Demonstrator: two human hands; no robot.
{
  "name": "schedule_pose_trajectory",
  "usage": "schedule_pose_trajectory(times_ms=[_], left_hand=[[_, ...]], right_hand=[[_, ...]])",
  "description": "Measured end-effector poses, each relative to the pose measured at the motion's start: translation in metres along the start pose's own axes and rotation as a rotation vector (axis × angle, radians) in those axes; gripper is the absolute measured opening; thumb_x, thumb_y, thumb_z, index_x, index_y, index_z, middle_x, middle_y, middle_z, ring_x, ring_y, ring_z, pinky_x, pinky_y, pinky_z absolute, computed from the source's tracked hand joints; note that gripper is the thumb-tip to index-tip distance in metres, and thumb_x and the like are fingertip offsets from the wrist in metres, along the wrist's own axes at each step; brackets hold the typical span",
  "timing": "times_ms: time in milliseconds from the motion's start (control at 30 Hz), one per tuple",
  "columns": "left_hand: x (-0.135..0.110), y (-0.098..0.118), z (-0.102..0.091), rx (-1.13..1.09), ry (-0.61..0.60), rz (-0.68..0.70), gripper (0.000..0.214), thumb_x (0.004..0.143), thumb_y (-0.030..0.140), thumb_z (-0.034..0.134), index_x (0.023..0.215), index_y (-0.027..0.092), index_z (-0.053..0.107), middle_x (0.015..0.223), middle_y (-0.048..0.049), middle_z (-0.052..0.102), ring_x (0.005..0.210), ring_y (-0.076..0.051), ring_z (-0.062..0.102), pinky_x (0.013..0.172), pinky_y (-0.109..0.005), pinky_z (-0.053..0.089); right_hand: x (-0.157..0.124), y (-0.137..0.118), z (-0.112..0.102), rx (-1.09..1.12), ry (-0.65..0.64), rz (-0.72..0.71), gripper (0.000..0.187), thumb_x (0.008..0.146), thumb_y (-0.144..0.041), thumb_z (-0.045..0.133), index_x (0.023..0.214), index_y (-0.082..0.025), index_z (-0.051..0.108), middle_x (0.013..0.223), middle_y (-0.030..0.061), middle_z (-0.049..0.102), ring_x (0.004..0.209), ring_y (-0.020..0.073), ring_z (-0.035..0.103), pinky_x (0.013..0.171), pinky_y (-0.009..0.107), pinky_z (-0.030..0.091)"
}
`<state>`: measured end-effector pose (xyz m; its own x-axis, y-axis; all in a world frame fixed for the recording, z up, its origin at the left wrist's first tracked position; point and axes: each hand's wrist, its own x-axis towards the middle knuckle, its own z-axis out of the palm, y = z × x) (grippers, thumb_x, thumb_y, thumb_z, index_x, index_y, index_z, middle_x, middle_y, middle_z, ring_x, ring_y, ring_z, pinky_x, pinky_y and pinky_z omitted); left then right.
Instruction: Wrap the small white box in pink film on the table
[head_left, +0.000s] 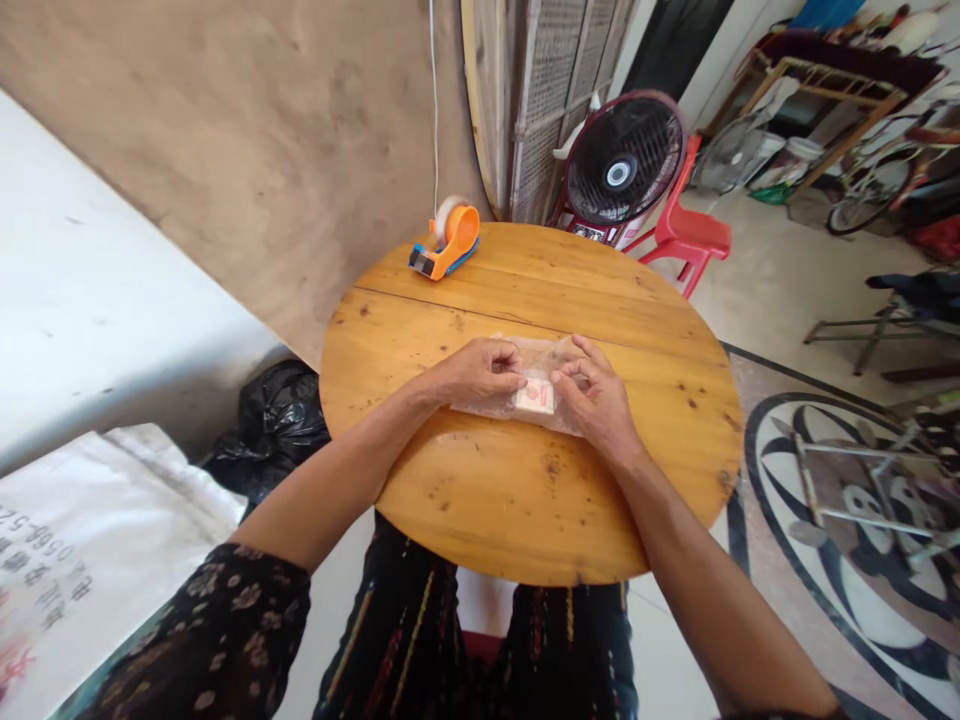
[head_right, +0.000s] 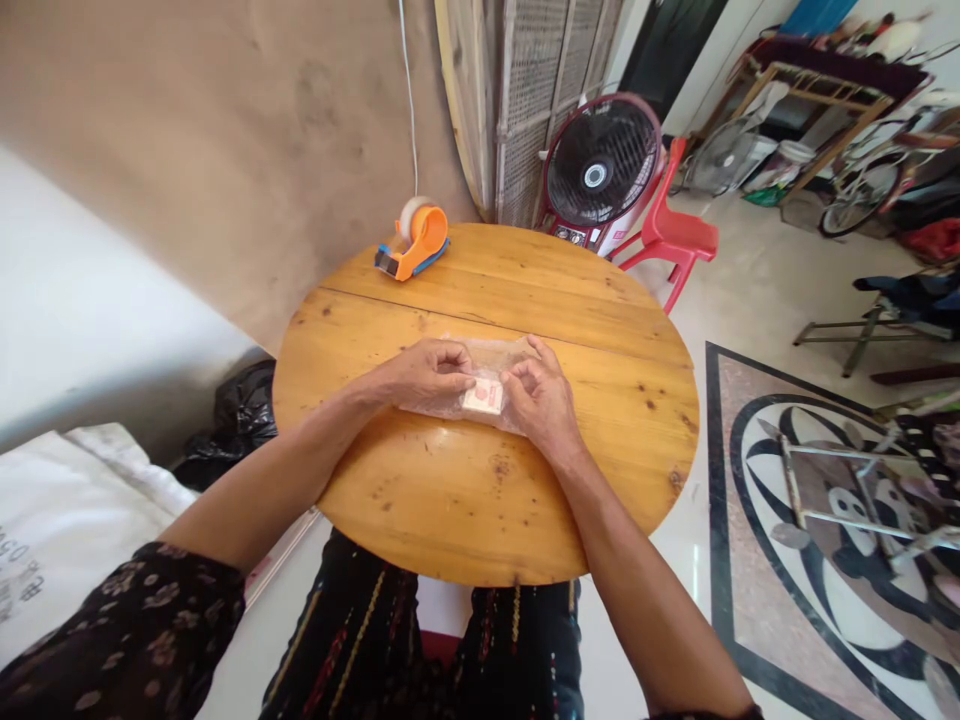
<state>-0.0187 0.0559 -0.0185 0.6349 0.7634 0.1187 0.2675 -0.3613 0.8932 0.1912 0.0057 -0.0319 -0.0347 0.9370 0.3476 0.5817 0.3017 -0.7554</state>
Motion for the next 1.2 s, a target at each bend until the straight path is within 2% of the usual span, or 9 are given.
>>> schedule_pose_trajectory(times_ms=[100, 233, 400, 500, 600, 733, 967, 1200], left_hand=[[0.0, 0.002, 0.0, 0.006, -0.004, -0.019, 0.014, 0.074, 0.028, 0.058, 0.073, 0.014, 0.058, 0.069, 0.0028, 0.055, 0.065, -0.01, 0.051, 0.06, -0.021, 0.039], [-0.002, 0.006, 0.0, 0.017, 0.012, -0.054, 0.013, 0.073, 0.027, 0.057, 0.072, 0.014, 0.058, 0.069, 0.0024, 0.056, 0.064, -0.01, 0.05, 0.058, -0.021, 0.037], [-0.001, 0.009, 0.002, 0.03, 0.029, -0.067, 0.013, 0.073, 0.027, 0.056, 0.07, 0.015, 0.057, 0.067, 0.0024, 0.055, 0.063, -0.01, 0.049, 0.057, -0.021, 0.037], [0.0, 0.007, 0.002, 0.042, 0.032, -0.053, 0.012, 0.072, 0.027, 0.056, 0.069, 0.015, 0.056, 0.067, 0.0024, 0.055, 0.063, -0.01, 0.049, 0.056, -0.021, 0.036], [0.0, 0.005, 0.003, 0.011, 0.03, -0.069, 0.012, 0.072, 0.028, 0.056, 0.071, 0.015, 0.056, 0.067, 0.0027, 0.054, 0.062, -0.01, 0.049, 0.056, -0.021, 0.036], [-0.001, 0.005, 0.004, -0.007, 0.047, -0.087, 0.012, 0.072, 0.027, 0.056, 0.07, 0.016, 0.054, 0.065, 0.0037, 0.052, 0.06, -0.009, 0.047, 0.054, -0.02, 0.034], [-0.002, 0.01, 0.004, -0.027, 0.053, -0.113, 0.013, 0.073, 0.027, 0.056, 0.07, 0.015, 0.055, 0.065, 0.0032, 0.052, 0.06, -0.009, 0.047, 0.055, -0.021, 0.035], [-0.002, 0.01, 0.005, -0.065, 0.044, -0.138, 0.014, 0.072, 0.029, 0.058, 0.071, 0.015, 0.055, 0.065, 0.0035, 0.052, 0.058, -0.009, 0.046, 0.053, -0.02, 0.035]], right_hand=[[0.001, 0.002, 0.0, 0.015, -0.007, -0.018, 0.017, 0.082, -0.033, 0.06, 0.073, -0.019, 0.061, 0.134, 0.014, 0.053, 0.126, 0.0267, 0.05, 0.103, 0.045, 0.037], [0.001, 0.001, 0.002, 0.017, 0.002, -0.032, 0.016, 0.084, -0.032, 0.057, 0.073, -0.021, 0.06, 0.112, 0.0102, 0.064, 0.111, 0.0241, 0.058, 0.097, 0.042, 0.041], [0.001, 0.0, 0.002, -0.02, -0.022, 0.011, 0.017, 0.085, -0.032, 0.054, 0.073, -0.021, 0.057, 0.099, 0.0082, 0.067, 0.097, 0.0226, 0.062, 0.088, 0.038, 0.045], [0.0, 0.0, 0.002, -0.025, -0.003, 0.029, 0.01, 0.083, -0.031, 0.057, 0.082, -0.021, 0.059, 0.093, 0.0058, 0.067, 0.089, 0.0209, 0.063, 0.081, 0.036, 0.047], [0.0, -0.001, 0.003, -0.02, 0.017, -0.078, 0.01, 0.083, -0.025, 0.056, 0.091, -0.022, 0.06, 0.096, 0.0053, 0.066, 0.092, 0.0204, 0.062, 0.084, 0.035, 0.048], [0.0, -0.003, 0.004, -0.025, -0.008, -0.245, 0.018, 0.083, -0.014, 0.048, 0.086, -0.023, 0.063, 0.103, 0.0068, 0.063, 0.102, 0.0205, 0.06, 0.093, 0.037, 0.046], [0.0, -0.001, 0.003, -0.058, -0.03, -0.205, 0.022, 0.075, -0.01, 0.048, 0.079, -0.023, 0.066, 0.09, 0.0051, 0.065, 0.094, 0.0215, 0.062, 0.087, 0.039, 0.048], [-0.003, -0.005, 0.001, -0.002, -0.042, -0.164, 0.021, 0.076, -0.014, 0.05, 0.082, -0.022, 0.069, 0.099, 0.0065, 0.063, 0.096, 0.0214, 0.062, 0.086, 0.038, 0.049]])
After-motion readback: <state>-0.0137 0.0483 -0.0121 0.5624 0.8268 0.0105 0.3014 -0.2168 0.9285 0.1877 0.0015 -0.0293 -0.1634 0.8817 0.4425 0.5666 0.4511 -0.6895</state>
